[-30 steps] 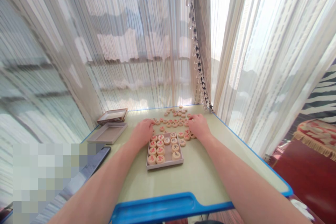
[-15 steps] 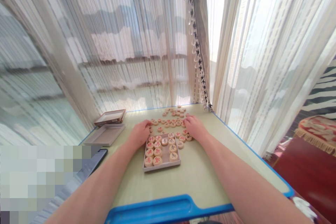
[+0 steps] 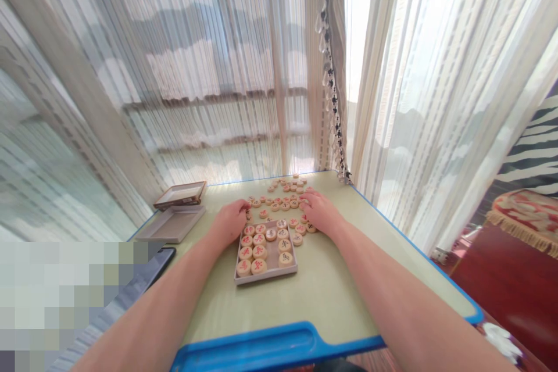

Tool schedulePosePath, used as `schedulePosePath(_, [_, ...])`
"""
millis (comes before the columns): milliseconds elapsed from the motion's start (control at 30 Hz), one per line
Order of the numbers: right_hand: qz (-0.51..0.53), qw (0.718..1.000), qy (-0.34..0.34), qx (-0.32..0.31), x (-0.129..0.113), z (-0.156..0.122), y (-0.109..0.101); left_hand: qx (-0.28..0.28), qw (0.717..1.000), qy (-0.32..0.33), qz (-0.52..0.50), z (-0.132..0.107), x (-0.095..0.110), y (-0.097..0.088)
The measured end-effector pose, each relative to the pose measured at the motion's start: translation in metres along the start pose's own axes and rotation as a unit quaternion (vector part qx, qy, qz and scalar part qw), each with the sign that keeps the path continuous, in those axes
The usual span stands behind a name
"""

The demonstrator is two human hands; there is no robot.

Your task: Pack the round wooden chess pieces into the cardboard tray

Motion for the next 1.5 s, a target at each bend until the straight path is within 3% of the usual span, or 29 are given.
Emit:
schedulePosePath(300, [-0.051, 0.995, 0.082, 0.028, 0.008, 0.004, -0.010, -0.021, 1.000, -0.001, 0.011, -0.001, 0.003, 0.000])
schedulePosePath(467, [-0.073, 0.992, 0.089, 0.041, 0.012, 0.006, -0.012, 0.018, 1.000, -0.015, -0.006, 0.000, -0.003, -0.005])
schedulePosePath(533, [-0.081, 0.993, 0.060, 0.054, 0.007, 0.004, -0.010, 0.036, 0.999, -0.037, -0.008, 0.001, -0.007, -0.008])
schedulePosePath(600, [-0.068, 0.997, -0.012, 0.040, -0.004, 0.001, -0.005, 0.033, 0.998, -0.057, -0.004, 0.002, -0.011, -0.009])
schedulePosePath(700, [-0.033, 0.994, -0.095, -0.049, -0.020, -0.004, 0.006, 0.020, 0.997, -0.071, 0.004, 0.002, -0.012, -0.009])
schedulePosePath(800, [-0.032, 0.992, -0.087, -0.084, -0.025, -0.007, 0.009, 0.023, 0.998, -0.058, 0.008, 0.002, -0.009, -0.008])
schedulePosePath(1000, [-0.035, 0.992, -0.112, -0.038, -0.022, -0.007, 0.003, 0.008, 0.998, -0.051, 0.028, 0.000, -0.005, -0.006])
schedulePosePath(1167, [-0.063, 0.995, -0.082, 0.002, -0.020, -0.007, 0.000, 0.009, 0.998, -0.049, 0.034, -0.002, -0.004, -0.007])
schedulePosePath(1500, [-0.064, 0.997, -0.051, -0.005, -0.016, -0.005, -0.001, 0.000, 0.998, -0.049, 0.047, -0.001, -0.001, -0.006])
Point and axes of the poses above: each hand's wrist, its own z-axis towards the middle knuckle, its own y-axis out of the palm, x = y × z, the point moved 3 cm from there along z, towards the middle knuckle, and after that the axes turned 6 degrees about y, right-handed, at the moved point
